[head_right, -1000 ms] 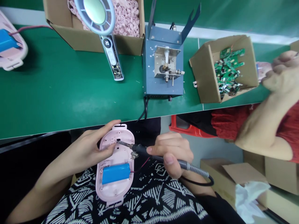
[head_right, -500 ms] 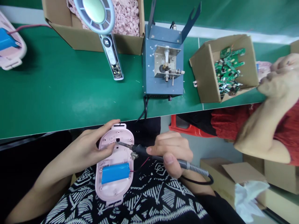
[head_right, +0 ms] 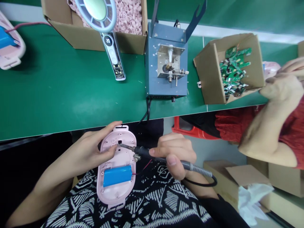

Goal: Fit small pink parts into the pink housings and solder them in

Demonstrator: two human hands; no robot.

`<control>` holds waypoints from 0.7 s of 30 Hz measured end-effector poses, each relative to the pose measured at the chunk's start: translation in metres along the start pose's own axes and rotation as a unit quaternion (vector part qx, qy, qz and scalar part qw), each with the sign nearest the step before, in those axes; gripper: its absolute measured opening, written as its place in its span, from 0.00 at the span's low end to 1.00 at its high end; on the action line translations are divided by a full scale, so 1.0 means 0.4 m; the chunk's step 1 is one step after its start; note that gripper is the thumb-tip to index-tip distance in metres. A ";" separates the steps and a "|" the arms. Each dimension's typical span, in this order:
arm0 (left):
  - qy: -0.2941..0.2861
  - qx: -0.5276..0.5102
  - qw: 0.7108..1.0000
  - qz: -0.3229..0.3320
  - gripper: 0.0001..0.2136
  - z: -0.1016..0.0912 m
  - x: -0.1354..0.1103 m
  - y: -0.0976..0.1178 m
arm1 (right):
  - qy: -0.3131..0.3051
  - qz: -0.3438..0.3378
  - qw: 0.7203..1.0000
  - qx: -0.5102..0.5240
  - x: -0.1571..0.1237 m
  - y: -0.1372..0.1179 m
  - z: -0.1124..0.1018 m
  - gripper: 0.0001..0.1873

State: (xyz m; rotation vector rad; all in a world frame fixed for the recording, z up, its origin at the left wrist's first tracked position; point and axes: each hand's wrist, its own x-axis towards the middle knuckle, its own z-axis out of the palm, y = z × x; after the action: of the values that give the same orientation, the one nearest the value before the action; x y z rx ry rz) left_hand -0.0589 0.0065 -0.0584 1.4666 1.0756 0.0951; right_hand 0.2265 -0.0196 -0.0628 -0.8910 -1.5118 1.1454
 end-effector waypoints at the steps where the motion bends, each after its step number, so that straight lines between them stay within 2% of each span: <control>1: 0.000 -0.001 1.000 0.000 0.34 0.000 0.001 0.000 | 0.005 -0.002 1.000 0.002 0.001 0.000 0.002 0.22; 5: 0.001 -0.001 1.000 -0.002 0.32 0.000 0.000 0.003 | 0.030 0.002 1.000 0.001 0.002 0.000 0.006 0.22; 12: -0.007 -0.013 1.000 -0.009 0.32 -0.011 0.010 0.004 | 0.014 0.008 1.000 0.014 0.008 0.005 0.008 0.21; 16: -0.015 -0.044 0.999 -0.018 0.34 0.012 -0.010 -0.005 | 0.065 -0.003 0.998 0.019 0.019 -0.009 -0.003 0.22; 18: 0.022 -0.117 0.992 -0.036 0.36 0.025 -0.044 -0.010 | 0.120 0.029 0.992 0.033 0.021 -0.024 -0.030 0.24; 19: 0.060 -0.171 0.982 -0.053 0.37 0.023 -0.062 -0.014 | 0.149 0.059 0.986 0.042 0.019 -0.029 -0.049 0.25; 20: 0.116 -0.228 0.964 -0.075 0.39 0.011 -0.074 -0.020 | 0.166 0.081 0.981 0.061 0.016 -0.029 -0.071 0.26; 21: 0.186 -0.266 0.940 -0.104 0.40 -0.015 -0.079 -0.027 | 0.167 0.069 0.981 0.073 0.012 -0.025 -0.093 0.28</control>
State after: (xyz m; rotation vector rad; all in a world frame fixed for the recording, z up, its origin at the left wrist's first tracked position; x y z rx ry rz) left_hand -0.0862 -0.0113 -0.0492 0.8566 1.3731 0.4904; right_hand 0.2619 -0.0096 -0.0501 -1.0411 -1.0933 1.1247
